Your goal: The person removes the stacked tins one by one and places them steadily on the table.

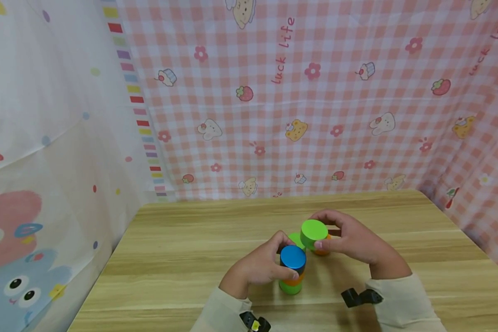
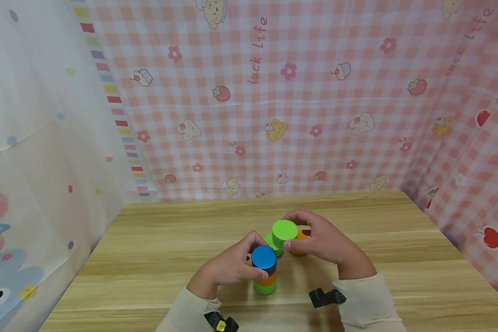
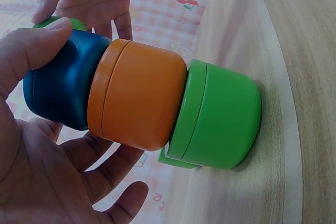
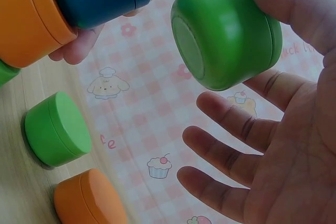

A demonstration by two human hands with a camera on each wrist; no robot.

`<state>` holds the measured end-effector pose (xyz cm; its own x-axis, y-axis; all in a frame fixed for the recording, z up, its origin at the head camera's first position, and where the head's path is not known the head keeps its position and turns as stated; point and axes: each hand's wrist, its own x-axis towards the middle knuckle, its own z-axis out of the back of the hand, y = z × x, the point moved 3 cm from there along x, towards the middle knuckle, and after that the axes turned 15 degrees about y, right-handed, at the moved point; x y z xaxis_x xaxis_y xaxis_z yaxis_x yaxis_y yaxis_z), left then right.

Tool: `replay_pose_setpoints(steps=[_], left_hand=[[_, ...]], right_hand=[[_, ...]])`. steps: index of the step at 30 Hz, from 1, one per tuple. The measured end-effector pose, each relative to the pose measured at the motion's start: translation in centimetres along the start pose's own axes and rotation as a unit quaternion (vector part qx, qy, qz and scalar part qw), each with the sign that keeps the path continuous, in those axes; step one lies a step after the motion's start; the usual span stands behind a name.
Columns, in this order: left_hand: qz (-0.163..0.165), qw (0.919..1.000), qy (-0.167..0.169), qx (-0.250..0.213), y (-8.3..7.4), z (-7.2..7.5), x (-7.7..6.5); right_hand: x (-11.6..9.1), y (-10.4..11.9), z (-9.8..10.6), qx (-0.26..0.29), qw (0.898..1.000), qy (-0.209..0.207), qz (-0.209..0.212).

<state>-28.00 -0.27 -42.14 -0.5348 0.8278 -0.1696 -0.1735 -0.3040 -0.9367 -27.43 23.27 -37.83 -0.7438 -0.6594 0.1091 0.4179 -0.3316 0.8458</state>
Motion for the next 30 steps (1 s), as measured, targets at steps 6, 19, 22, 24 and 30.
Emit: replay_pose_setpoints(steps=[6,19,22,24,30], left_hand=[[0.000,1.0000,-0.001,0.000,0.02,0.01,-0.02],[-0.002,1.0000,-0.002,0.002,0.05,-0.02,0.06],[-0.003,1.0000,-0.001,0.001,0.02,-0.02,0.05],[-0.002,1.0000,-0.001,0.000,-0.01,-0.02,0.03],[-0.001,1.0000,0.000,0.001,-0.03,-0.03,0.00]], right_hand=[[-0.05,-0.15,0.11,-0.002,1.000,-0.003,-0.006],[-0.09,-0.45,0.20,0.003,1.000,-0.006,-0.007],[-0.16,-0.51,0.21,0.006,1.000,-0.006,-0.008],[-0.19,-0.54,0.23,0.008,1.000,-0.005,-0.010],[-0.27,-0.63,0.33,0.014,1.000,-0.003,-0.019]])
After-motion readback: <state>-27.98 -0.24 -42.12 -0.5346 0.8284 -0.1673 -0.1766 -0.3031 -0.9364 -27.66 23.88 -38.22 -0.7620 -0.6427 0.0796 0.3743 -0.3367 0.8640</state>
